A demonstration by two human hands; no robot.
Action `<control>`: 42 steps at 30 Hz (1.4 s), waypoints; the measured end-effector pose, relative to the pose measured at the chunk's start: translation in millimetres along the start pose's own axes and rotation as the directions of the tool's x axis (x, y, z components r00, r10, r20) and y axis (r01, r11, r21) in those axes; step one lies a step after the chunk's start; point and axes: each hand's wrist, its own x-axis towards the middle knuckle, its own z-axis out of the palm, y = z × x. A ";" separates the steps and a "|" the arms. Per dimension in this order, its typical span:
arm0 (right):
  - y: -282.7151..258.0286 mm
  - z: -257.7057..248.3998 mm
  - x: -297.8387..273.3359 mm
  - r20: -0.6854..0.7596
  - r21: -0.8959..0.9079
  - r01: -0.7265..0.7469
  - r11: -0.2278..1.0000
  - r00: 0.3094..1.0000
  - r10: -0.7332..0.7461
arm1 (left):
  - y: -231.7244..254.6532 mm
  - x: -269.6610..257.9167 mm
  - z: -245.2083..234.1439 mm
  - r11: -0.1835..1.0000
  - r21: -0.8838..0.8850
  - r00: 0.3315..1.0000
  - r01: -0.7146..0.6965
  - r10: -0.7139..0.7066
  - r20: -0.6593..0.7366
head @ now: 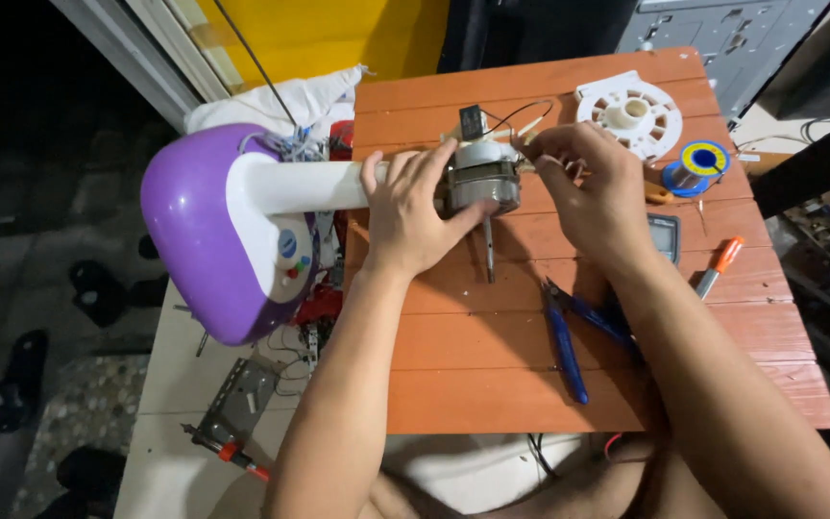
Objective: The person works on a small electric motor placed on a wooden table, using a multimeter to test the motor's components. They hold the motor with one hand and use the multimeter probes with the other to check connections.
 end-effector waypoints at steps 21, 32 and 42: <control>-10.2 4.4 -0.5 0.262 -0.036 0.265 0.964 0.933 -0.246 | 0.9 -1.9 -4.3 0.998 0.028 0.997 0.056 -0.058 0.056; -17.0 4.7 -3.4 0.258 -0.027 0.169 0.985 0.953 -0.156 | 1.5 -0.6 -9.1 0.998 0.049 0.993 0.047 -0.052 0.108; 17.0 2.0 -5.0 -0.101 -0.069 -0.072 0.995 0.993 0.065 | 6.8 1.4 -11.0 0.999 0.017 0.997 0.036 -0.037 0.061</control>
